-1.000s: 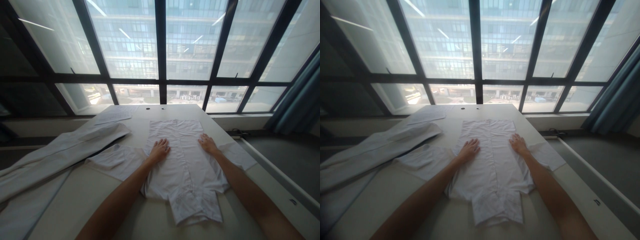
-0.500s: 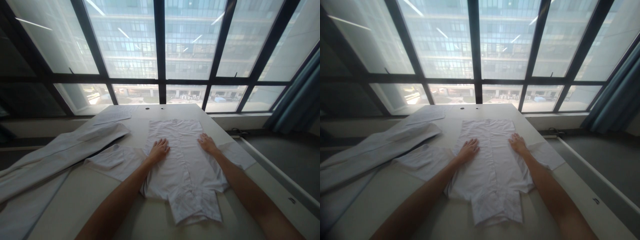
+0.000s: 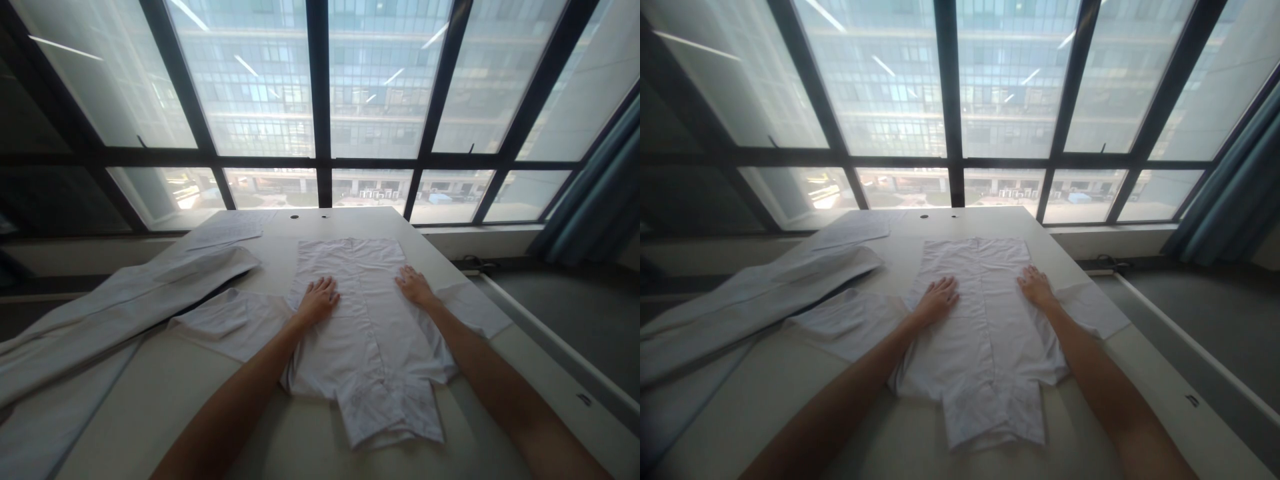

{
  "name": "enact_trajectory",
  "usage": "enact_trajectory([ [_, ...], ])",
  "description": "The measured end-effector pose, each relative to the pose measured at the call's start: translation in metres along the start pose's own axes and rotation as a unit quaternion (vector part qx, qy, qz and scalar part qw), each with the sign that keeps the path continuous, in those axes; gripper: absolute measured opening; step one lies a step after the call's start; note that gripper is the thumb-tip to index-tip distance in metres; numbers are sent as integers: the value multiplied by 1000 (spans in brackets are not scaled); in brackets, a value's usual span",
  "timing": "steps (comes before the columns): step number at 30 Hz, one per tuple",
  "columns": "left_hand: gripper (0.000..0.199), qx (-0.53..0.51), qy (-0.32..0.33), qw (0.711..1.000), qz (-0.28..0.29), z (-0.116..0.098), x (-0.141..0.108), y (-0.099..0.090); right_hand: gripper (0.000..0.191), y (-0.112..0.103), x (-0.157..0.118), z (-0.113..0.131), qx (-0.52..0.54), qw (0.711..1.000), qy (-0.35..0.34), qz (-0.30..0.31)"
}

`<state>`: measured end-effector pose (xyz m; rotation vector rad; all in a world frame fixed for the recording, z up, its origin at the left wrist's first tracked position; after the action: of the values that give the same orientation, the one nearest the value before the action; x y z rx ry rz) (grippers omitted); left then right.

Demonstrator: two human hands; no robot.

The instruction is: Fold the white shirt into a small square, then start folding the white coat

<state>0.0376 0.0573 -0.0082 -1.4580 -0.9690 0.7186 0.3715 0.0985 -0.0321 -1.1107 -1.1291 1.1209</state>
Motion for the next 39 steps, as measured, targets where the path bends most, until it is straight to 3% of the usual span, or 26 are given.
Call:
enact_trajectory([
  [20, 55, -1, -3, 1000, 6, 1, 0, 0, 61, -1, 0, 0, 6, 1000, 7, -3],
  [29, 56, -3, -2, 1000, 3, 0, 0, 0, 58, -12, -5, -4, 13, 996, 65, -65],
  [32, 56, -3, -2, 1000, 3, 0, 0, -1, 57, -24, -10, 13, 24, 997, -6, -79],
  [37, 55, -1, -2, 1000, 4, 0, 1, 0, 64, -24, -32, 67, 59, 988, -136, 52],
  [39, 56, -2, -2, 1000, 4, 0, 0, 0, 67, -20, -43, 89, 72, 981, -168, 72],
])
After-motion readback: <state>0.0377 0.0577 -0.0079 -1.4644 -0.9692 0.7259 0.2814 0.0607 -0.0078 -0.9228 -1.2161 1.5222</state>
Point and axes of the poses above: each hand's wrist, its own x-axis towards the middle knuckle, its own y-axis out of the palm, z = x × y, the point moved 5 cm from there along x, towards the middle knuckle, and after that the axes turned 3 degrees about y, right-handed, at the moved point
